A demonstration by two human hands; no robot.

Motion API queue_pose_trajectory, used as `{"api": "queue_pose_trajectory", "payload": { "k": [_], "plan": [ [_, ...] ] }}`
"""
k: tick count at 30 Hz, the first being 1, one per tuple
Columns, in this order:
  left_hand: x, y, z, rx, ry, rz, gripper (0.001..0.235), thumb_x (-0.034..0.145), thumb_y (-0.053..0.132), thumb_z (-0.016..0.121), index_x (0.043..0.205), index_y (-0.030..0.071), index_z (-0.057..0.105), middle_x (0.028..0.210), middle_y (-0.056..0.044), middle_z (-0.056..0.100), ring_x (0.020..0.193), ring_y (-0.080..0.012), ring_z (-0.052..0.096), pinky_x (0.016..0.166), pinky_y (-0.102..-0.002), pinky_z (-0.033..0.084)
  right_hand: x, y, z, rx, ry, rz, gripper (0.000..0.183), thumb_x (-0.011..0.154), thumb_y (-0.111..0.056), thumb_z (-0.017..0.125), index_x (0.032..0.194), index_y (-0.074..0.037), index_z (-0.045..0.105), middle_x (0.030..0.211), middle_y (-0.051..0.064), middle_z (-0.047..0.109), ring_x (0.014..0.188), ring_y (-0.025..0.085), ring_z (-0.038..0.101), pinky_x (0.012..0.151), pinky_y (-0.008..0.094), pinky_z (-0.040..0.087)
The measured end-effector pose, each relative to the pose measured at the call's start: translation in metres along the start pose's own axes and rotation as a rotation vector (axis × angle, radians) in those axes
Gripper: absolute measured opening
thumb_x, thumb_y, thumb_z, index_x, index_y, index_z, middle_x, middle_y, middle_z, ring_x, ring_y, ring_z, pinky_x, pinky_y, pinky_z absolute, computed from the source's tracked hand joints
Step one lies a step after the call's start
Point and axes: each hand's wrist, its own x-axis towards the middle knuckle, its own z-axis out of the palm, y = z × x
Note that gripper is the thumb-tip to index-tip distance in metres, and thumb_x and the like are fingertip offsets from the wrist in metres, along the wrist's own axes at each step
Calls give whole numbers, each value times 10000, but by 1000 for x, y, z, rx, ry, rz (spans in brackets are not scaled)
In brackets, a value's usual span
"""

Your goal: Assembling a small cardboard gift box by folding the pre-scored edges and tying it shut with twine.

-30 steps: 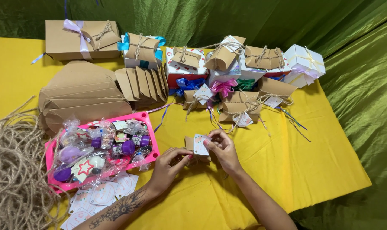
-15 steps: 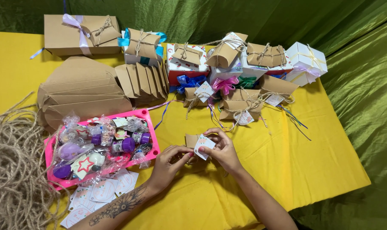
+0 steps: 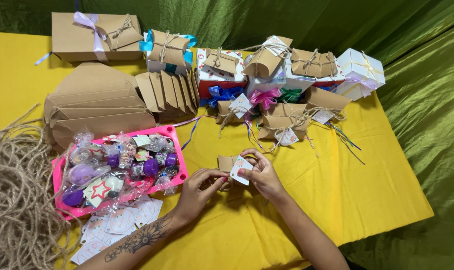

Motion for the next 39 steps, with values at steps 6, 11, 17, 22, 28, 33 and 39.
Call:
{"api": "queue_pose_trajectory", "payload": {
  "k": [6, 11, 17, 22, 28, 33, 39],
  "plan": [
    [-1, -4, 0, 1, 3, 2, 131, 941, 145, 703, 1043, 85, 759, 1000, -56, 783, 952, -183, 717, 854, -300, 540, -1, 0, 6, -61, -8, -2, 469, 790, -8, 846, 1174, -58, 583, 989, 146, 665, 822, 205, 706, 681, 315, 638],
    [-1, -6, 1, 4, 13, 17, 130, 934, 137, 714, 1042, 81, 758, 1001, -54, 786, 946, -180, 722, 852, -297, 551, -1, 0, 9, -82, 11, -1, 464, 798, -17, 843, 1178, -61, 578, 953, 125, 669, 778, 190, 709, 655, 296, 636],
    [2, -4, 2, -33, 54, -47, 115, 911, 158, 768, 1016, 148, 814, 840, -47, 798, 728, -195, 694, 694, -311, 546, 1, 5, 10, -165, 89, -50, 504, 768, 3, 866, 1186, -28, 587, 928, 130, 722, 792, 152, 737, 714, 269, 636],
    [1, -2, 1, -63, 66, -117, 152, 897, 146, 780, 1047, 133, 801, 878, -42, 824, 766, -172, 714, 731, -303, 566, 0, 4, 10, -215, 88, -54, 504, 751, 5, 879, 1168, -34, 597, 981, 119, 726, 821, 148, 732, 721, 254, 636],
    [-2, -5, 3, -142, 89, -198, 211, 899, 127, 786, 1090, 89, 704, 898, -72, 820, 850, -151, 755, 826, -334, 593, -7, -11, 31, -352, 31, -172, 533, 707, 60, 898, 1154, -43, 627, 1138, 155, 694, 924, 217, 746, 792, 328, 660],
    [-2, -13, 6, -118, 107, -163, 113, 901, 142, 788, 989, 100, 732, 852, -59, 808, 819, -156, 760, 798, -328, 600, -14, -9, 31, -574, -74, -347, 298, 795, 59, 831, 1049, -74, 754, 1285, 118, 583, 979, 218, 752, 844, 347, 642],
    [-3, -9, 4, -46, 104, -92, 70, 899, 180, 788, 944, 133, 762, 826, -35, 787, 783, -154, 726, 771, -314, 588, -18, -20, 43, -880, -146, -727, 165, 829, -16, 820, 961, -116, 816, 1167, 141, 623, 795, 227, 771, 748, 355, 617]
  ]
}}
